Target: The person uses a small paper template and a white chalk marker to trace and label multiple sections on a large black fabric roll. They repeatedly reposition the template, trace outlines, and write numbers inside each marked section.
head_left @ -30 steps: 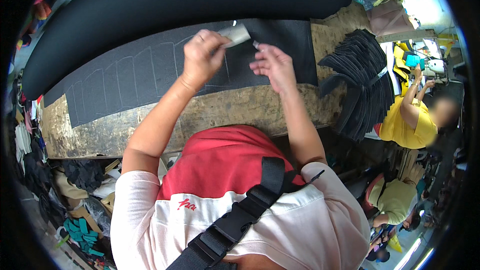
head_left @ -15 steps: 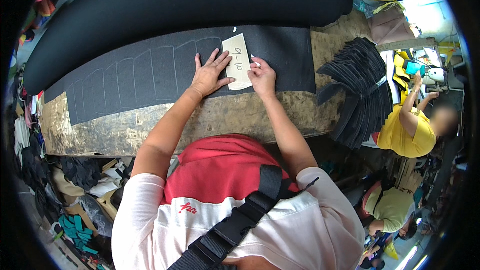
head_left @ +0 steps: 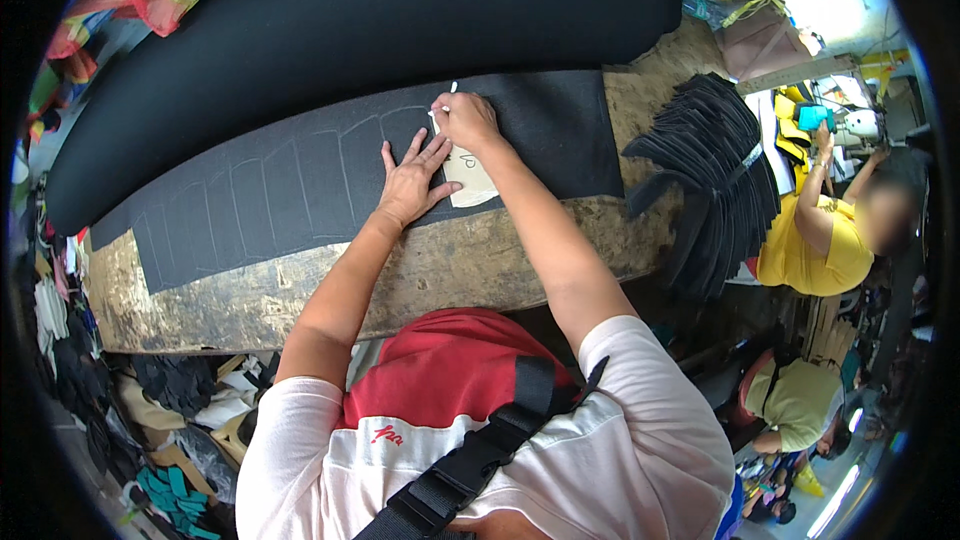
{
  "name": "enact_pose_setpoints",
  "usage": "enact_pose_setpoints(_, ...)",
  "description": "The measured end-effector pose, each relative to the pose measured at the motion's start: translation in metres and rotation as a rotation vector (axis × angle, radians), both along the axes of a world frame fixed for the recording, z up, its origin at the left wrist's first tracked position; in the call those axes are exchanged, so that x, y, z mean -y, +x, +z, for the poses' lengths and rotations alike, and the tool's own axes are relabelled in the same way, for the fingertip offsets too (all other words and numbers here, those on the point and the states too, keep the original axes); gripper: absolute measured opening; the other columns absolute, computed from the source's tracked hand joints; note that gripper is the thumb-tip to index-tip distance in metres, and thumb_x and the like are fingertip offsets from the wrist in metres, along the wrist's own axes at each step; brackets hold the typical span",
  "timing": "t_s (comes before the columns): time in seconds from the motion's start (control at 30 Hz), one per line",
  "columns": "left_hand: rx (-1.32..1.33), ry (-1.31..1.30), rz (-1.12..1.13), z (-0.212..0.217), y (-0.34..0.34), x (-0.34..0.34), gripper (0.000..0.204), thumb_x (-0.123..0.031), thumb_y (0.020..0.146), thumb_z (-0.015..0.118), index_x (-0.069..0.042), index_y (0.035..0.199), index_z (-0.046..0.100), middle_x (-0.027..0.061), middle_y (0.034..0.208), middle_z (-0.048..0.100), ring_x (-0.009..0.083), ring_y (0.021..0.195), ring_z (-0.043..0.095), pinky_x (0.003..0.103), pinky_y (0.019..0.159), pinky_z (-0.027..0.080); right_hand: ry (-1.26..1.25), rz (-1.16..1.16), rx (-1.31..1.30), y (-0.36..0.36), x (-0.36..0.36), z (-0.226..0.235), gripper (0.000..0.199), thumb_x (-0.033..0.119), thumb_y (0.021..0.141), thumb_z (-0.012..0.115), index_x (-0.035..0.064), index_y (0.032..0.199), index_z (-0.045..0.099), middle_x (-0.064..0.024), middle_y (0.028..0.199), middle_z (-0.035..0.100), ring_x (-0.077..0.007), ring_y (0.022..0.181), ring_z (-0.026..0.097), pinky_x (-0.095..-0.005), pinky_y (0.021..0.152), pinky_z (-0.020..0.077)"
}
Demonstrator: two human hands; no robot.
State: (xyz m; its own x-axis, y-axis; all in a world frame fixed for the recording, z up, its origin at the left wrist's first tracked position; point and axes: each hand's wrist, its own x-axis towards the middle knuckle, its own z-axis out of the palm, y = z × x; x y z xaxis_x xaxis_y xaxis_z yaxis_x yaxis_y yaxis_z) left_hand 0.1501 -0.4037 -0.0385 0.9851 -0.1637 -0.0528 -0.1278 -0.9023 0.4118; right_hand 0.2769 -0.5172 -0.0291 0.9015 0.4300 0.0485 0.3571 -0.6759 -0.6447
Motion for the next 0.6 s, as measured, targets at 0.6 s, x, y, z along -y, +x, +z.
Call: enact_pose_setpoints(0.6,0.017,-0.036,-0.037,-0.003,0.002,-0.003,0.072,-0.050,0.077,0.064,-0.013,0.136,0.044,0.0027,0.146,0.036,0.0256,0.139,0.023,0.071,0.101,0.009,-0.311,-0.137,-0.023,-0.099,0.083,0.012,0.012,0.007,0.077,0.056,-0.0004,0.073,0.065,-0.0228,0.074,0.063,-0.0398,0.072,0.062,-0.0476,0.070,0.0489)
